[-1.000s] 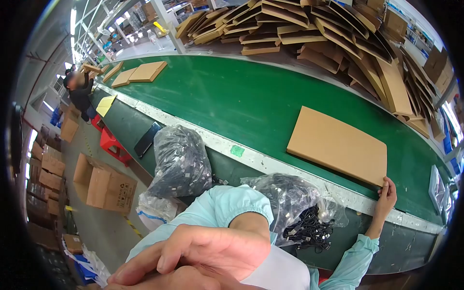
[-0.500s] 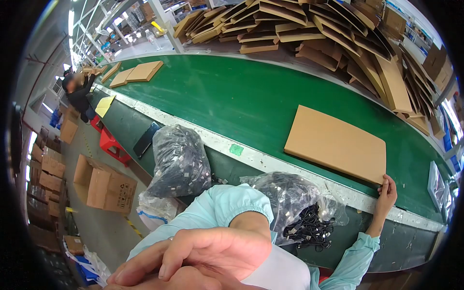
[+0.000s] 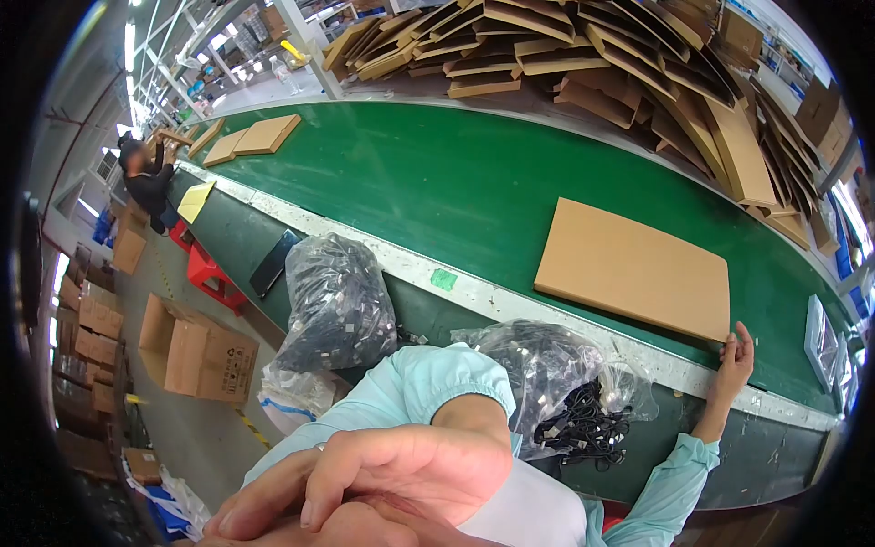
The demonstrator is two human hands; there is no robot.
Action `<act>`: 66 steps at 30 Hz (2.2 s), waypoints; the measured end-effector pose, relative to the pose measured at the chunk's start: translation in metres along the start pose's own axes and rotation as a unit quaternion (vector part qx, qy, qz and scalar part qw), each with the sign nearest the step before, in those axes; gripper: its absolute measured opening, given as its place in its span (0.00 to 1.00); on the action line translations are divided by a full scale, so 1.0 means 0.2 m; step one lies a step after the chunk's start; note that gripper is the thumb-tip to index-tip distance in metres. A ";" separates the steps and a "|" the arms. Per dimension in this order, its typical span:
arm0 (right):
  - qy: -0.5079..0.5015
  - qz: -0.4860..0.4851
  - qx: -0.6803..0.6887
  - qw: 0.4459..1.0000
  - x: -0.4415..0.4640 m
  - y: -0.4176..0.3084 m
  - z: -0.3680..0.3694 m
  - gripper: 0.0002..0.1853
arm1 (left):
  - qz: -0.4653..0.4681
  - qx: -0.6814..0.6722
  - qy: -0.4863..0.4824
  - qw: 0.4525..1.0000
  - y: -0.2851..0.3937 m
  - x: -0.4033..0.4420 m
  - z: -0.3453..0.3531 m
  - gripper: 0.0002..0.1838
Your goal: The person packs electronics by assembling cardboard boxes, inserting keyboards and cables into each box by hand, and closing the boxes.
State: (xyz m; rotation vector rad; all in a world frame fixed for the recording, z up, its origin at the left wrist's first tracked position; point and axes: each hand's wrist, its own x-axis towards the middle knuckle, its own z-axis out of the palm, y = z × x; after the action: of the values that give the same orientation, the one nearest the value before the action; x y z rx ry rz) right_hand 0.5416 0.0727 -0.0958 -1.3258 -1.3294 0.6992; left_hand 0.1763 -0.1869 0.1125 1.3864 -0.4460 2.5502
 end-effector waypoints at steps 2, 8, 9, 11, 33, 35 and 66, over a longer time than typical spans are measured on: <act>0.034 0.009 0.035 0.999 0.01 0.02 0.00 0.16 | 0.020 -0.004 0.008 1.000 -0.03 0.00 0.02 0.22; 0.090 0.118 0.052 0.988 0.02 -0.10 0.06 0.19 | 0.192 0.055 -0.137 0.970 -0.09 0.02 -0.07 0.24; 0.068 0.049 0.008 0.996 0.02 -0.03 0.06 0.20 | 0.212 0.072 -0.122 0.967 -0.14 0.02 -0.06 0.23; 0.027 -0.001 -0.032 0.999 0.02 0.06 0.06 0.23 | 0.241 0.108 -0.053 0.963 -0.25 0.04 0.01 0.18; 0.019 -0.097 -0.092 0.991 -0.06 -0.06 0.10 0.17 | -0.283 0.684 -0.358 0.570 -0.56 -0.53 -1.26 0.17; 0.031 -0.101 -0.090 0.990 -0.06 -0.05 0.10 0.16 | -0.304 0.677 -0.361 0.565 -0.56 -0.54 -1.25 0.17; -0.022 -0.112 -0.052 0.992 0.11 0.16 0.06 0.15 | -0.348 0.680 -0.279 0.582 -0.62 -0.59 -1.26 0.14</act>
State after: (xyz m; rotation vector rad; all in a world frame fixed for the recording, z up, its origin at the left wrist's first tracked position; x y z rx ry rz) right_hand 0.5448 0.1036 -0.1214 -1.2243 -1.5405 0.5139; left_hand 0.0828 0.0141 -0.0958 2.0003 1.9939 1.3803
